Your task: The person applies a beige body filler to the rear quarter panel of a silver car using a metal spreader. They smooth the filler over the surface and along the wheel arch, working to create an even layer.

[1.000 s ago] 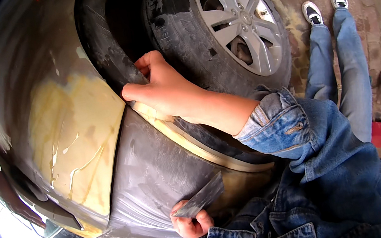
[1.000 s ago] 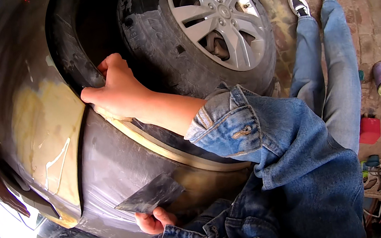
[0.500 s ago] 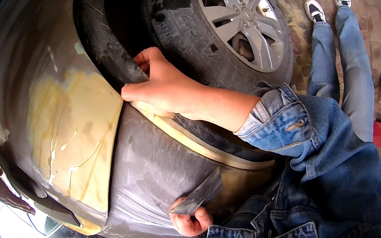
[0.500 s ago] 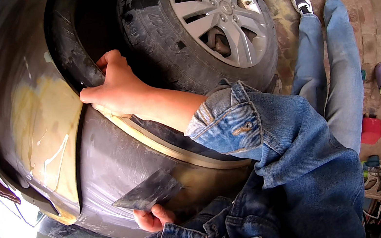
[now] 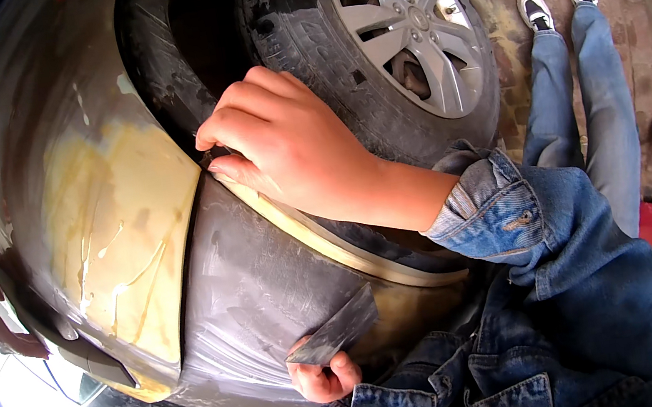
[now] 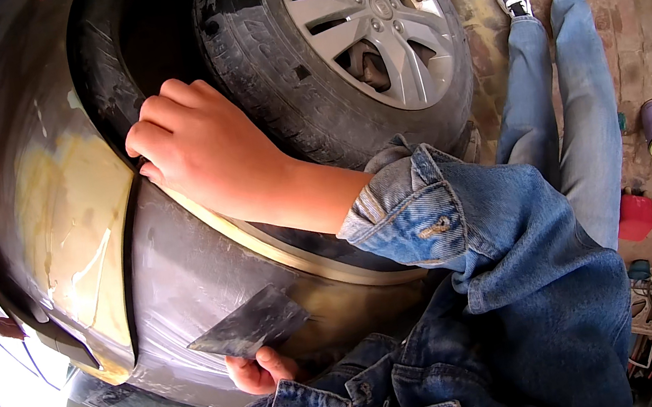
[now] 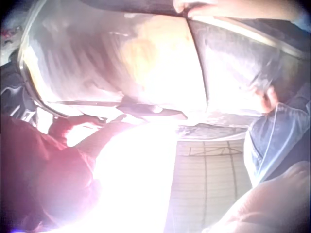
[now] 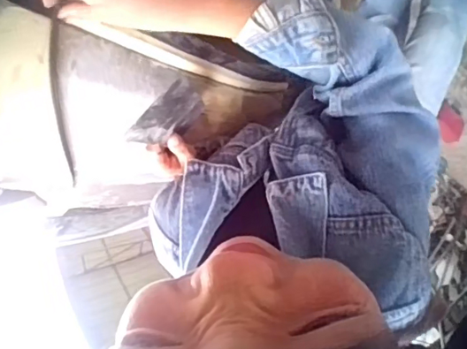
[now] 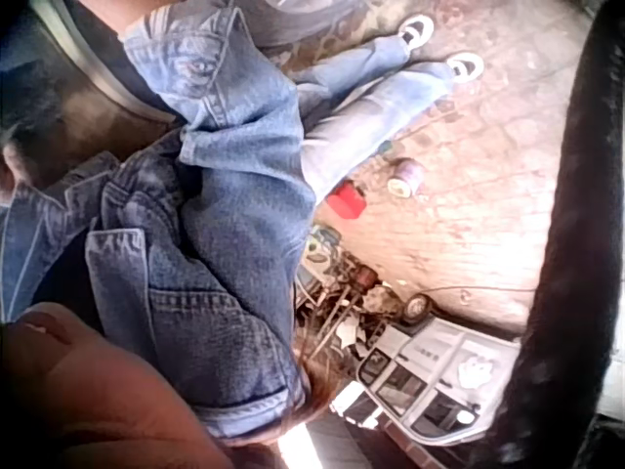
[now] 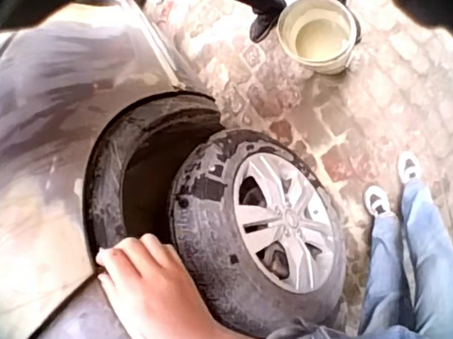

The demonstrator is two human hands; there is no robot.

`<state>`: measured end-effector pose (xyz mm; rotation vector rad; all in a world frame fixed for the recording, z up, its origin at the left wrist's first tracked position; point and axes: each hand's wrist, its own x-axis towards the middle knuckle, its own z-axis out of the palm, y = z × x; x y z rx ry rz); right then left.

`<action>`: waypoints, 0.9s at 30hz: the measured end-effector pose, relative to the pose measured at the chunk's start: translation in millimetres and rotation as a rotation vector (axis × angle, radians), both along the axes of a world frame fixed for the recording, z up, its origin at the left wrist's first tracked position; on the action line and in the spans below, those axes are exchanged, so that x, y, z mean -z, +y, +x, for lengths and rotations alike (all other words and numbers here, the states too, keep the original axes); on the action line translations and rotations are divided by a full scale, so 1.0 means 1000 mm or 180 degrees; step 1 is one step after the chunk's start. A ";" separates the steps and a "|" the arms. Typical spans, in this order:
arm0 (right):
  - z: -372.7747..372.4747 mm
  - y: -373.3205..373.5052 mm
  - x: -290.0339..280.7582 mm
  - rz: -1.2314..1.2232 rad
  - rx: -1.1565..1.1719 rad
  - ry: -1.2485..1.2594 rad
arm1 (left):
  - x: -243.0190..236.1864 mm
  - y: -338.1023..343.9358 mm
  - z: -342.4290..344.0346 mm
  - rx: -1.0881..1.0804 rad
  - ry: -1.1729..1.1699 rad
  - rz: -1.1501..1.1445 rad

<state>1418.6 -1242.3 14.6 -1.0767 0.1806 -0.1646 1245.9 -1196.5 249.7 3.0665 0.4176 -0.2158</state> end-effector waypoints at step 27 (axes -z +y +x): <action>-0.001 0.011 0.004 -0.0408 -0.0186 -0.0390 | 0.008 -0.001 0.003 0.0257 -0.0061 0.0172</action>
